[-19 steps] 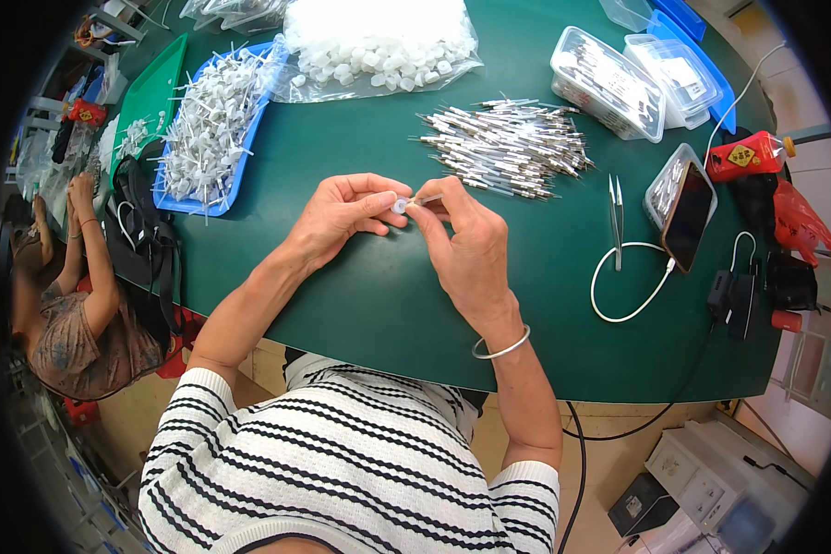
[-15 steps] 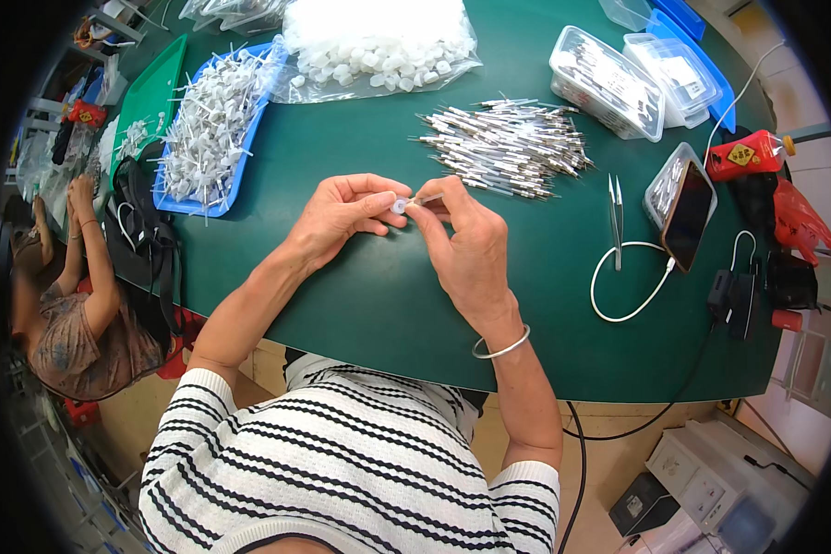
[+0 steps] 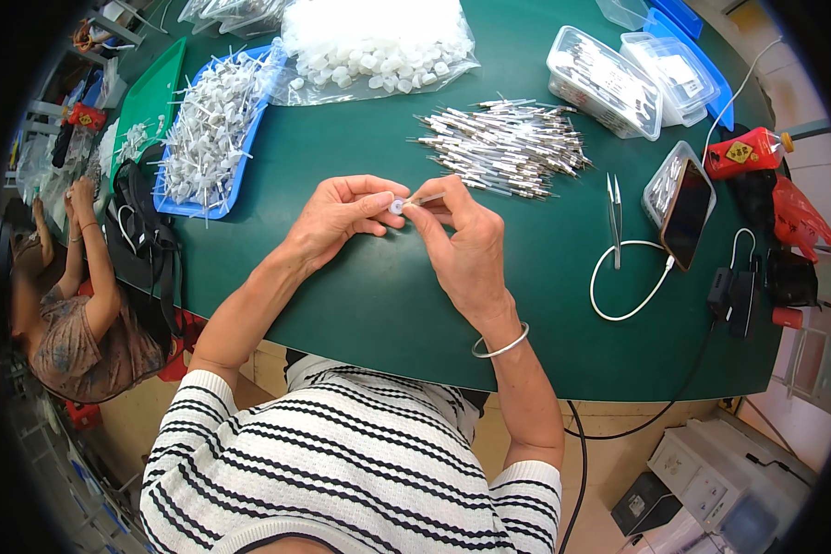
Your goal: The person repeatedly picks up small white plastic caps and metal rods from a green worktable, inserts the rods into the caps, and places the assembled units into a blue tray. The process is continuous and repetitive throughout the clip.
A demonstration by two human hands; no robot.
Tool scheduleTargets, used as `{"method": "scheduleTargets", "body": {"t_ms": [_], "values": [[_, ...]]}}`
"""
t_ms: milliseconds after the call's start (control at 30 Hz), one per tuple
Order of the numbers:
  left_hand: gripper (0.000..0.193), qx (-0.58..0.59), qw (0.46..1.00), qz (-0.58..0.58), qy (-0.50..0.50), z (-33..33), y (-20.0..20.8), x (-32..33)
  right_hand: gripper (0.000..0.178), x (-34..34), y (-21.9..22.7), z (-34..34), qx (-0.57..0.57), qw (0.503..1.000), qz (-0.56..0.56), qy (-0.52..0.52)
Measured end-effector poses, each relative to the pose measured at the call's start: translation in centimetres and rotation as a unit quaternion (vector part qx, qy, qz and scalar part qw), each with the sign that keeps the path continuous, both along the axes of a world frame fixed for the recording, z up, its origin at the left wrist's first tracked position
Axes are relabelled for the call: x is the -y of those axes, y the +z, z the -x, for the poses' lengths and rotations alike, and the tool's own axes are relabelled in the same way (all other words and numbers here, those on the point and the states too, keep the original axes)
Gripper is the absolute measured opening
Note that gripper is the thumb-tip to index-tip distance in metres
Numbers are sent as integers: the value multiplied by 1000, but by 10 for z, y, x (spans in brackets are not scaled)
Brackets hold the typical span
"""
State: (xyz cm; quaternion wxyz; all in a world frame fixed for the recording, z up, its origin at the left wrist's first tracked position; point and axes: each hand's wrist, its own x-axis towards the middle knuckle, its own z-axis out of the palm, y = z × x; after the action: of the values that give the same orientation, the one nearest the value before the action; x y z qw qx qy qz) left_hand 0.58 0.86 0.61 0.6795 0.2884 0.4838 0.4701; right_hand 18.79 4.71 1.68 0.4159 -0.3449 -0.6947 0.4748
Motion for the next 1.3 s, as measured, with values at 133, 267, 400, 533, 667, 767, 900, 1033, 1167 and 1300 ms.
{"method": "scheduleTargets", "body": {"t_ms": [133, 267, 400, 533, 667, 767, 900, 1033, 1167, 1300], "values": [[26, 7, 1000, 10, 3, 1, 1, 0, 16, 0, 0, 0, -10, 1000, 16, -1], [25, 20, 1000, 11, 3, 2, 0, -1, 15, -1, -2, 0, -20, 999, 25, 1], [25, 22, 1000, 14, 4, 2, 0, -1, 14, -1, -2, -1, -24, 999, 37, 3], [25, 19, 1000, 18, 3, 2, 1, -1, 14, 0, -3, -1, -34, 998, 47, 3], [25, 25, 1000, 15, 3, 2, -1, -1, 14, 0, -2, -1, -34, 998, 51, 3], [25, 24, 1000, 11, 1, 2, -1, -1, 15, 0, -1, -1, -18, 999, 37, 3], [25, 13, 1000, 7, -2, 1, 0, -1, 15, 1, 1, -1, -4, 1000, 14, 3], [26, 4, 1000, 2, -4, 0, 0, 0, 15, 0, 3, -1, 14, 1000, -23, 2], [26, -3, 1000, -4, -4, -1, -1, 0, 14, 0, 7, -1, 37, 997, -65, 5], [25, -9, 1000, -14, -3, -2, -3, 1, 14, -1, 10, -3, 54, 995, -79, 13]]}}
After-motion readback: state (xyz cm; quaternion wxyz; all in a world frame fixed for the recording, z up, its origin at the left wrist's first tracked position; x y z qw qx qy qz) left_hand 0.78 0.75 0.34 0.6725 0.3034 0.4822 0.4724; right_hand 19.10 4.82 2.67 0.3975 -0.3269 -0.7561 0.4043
